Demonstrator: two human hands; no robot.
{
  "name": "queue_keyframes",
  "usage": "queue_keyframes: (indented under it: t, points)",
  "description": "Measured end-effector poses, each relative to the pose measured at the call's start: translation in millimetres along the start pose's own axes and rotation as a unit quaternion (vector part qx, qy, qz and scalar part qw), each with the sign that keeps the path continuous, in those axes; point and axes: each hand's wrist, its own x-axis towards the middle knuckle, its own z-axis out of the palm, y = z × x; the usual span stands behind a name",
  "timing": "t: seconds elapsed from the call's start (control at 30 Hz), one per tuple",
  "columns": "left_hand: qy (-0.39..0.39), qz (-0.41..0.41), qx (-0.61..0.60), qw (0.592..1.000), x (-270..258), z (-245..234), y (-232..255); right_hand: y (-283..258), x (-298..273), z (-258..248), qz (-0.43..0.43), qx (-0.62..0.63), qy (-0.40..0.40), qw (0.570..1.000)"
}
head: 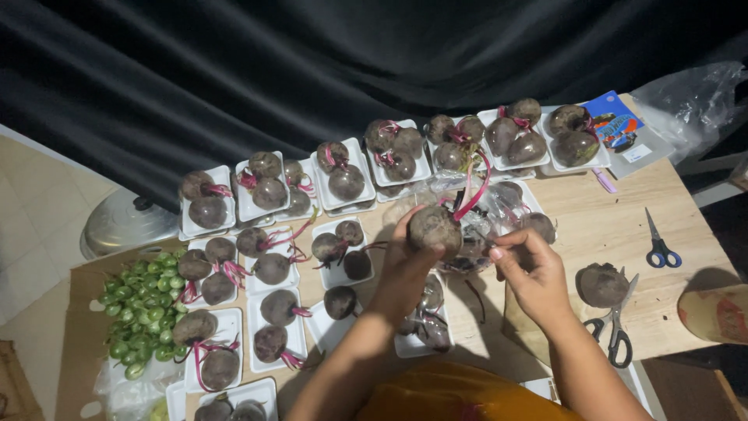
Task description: Trimming root vegetables with scissors and arranging them on trays for packaging
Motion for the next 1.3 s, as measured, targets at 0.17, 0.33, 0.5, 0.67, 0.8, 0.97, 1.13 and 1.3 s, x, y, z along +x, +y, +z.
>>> queue_keyframes:
  t: [0.17, 0.33, 0.5, 0.67, 0.8, 0.97, 1.13, 1.3]
  points:
    - [0.003, 0.025, 0.039, 0.999, -7, 8, 12, 0, 0, -8, -0.006, 0.019, 0.012, 1.0]
    - [0.001, 0.141, 0.209, 0.968, -6, 0, 7, 14, -4, -18, 0.005, 0.027, 0.017, 0.999]
    - [0.011, 0.322, 0.361, 0.875, -6, 8, 16, 24, -9, -30, 0.028, 0.059, 0.029, 0.997]
    - [0.012, 0.337, 0.364, 0.868, -11, 11, 17, 40, -31, -32, 0.049, -0.046, -0.04, 0.997]
    - [0.008, 0.345, 0.4, 0.849, -14, 7, 21, 102, -63, -29, 0.135, -0.126, -0.161, 0.97]
    - [0.027, 0.336, 0.378, 0.862, -18, -9, -2, 171, -89, 1, 0.224, -0.353, -0.182, 0.89]
    - [0.025, 0.316, 0.4, 0.86, -27, -27, -8, 150, -93, 12, 0.171, -0.438, -0.168, 0.867]
    - [0.019, 0.275, 0.356, 0.893, -38, -34, -11, 167, -81, -43, 0.21, -0.542, -0.12, 0.805]
